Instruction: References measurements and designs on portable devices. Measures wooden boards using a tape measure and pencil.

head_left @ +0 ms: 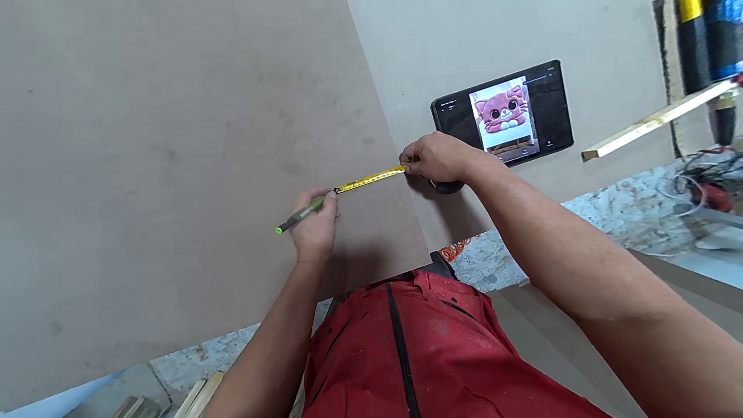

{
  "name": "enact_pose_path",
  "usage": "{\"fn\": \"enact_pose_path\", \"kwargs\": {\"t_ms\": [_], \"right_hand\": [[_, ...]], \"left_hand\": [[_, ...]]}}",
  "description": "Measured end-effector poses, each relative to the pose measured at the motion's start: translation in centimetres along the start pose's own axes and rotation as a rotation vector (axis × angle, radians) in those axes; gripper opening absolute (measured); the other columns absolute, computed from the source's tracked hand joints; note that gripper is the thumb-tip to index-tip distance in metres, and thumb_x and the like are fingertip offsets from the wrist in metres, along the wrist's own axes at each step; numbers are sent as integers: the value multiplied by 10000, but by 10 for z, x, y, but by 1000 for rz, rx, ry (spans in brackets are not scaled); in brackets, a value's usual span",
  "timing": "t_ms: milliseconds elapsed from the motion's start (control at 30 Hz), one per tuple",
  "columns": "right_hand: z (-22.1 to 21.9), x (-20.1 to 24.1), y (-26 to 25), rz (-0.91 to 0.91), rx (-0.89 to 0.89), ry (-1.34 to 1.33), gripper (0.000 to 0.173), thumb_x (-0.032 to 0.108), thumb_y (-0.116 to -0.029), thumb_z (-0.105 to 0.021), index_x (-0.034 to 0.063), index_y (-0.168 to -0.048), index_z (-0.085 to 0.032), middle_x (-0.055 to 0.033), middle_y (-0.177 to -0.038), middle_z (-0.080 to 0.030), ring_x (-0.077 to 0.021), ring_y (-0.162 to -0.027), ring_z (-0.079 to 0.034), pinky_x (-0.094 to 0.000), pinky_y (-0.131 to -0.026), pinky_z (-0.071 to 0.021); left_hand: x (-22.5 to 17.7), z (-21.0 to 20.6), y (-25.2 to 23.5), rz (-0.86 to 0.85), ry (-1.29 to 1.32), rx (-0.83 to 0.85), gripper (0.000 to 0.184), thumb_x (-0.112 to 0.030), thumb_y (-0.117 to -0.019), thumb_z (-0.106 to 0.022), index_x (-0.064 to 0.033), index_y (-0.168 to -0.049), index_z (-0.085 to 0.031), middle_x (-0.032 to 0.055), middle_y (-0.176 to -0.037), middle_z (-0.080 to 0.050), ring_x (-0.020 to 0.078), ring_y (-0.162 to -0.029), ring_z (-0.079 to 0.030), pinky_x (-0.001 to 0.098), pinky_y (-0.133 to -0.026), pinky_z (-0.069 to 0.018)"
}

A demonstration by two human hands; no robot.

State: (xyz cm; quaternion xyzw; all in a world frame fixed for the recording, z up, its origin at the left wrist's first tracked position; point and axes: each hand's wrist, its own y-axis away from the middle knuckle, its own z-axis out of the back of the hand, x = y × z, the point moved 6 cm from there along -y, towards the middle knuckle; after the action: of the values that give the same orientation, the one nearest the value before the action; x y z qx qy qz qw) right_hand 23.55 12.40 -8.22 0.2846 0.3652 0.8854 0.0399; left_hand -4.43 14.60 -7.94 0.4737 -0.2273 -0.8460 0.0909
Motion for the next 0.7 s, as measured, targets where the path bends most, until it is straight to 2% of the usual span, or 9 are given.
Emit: {"fn": "enact_pose_path", "kwargs": {"t_ms": [233, 367, 467, 700], "right_hand": [[-1, 1, 0, -14, 2, 4, 183, 306, -1040, -582, 232, -1010, -746, 17, -836, -708, -163, -789, -674, -453, -736, -544], [-1, 1, 0, 3, -8, 6, 179, 304, -1036, -586, 228, -1008, -746, 6, -866, -709, -179, -829, -676, -471, -756, -541], [0, 1, 0, 7, -9, -7, 185, 300, -1040, -581, 220, -1003, -744, -2, -851, -712, -185, -806, -683, -476, -748, -550], [11, 0, -12, -7, -8, 9, 178, 312, -1035, -584, 242, -990, -742, 19, -819, -699, -169, -781, -673, -458, -716, -545]], "left_hand": [[3, -2, -5, 5, -21, -49, 166, -189, -945, -747, -125, -1091, -704, 18, -854, -734, 119, -691, -705, 329, -654, -617], [-5, -5, -6, 23, -187, -65, 157, -242, -931, -764, -157, -1049, -706, 11, -838, -722, 127, -676, -680, 372, -647, -581], [-15, -6, -10, 50, -281, -50, 151, -274, -942, -746, -158, -1033, -711, 17, -823, -723, 145, -685, -688, 408, -662, -583], [-21, -7, -30, 66, -229, -53, 136, -245, -948, -743, -130, -1013, -708, 26, -791, -718, 147, -629, -685, 392, -615, -599]]}}
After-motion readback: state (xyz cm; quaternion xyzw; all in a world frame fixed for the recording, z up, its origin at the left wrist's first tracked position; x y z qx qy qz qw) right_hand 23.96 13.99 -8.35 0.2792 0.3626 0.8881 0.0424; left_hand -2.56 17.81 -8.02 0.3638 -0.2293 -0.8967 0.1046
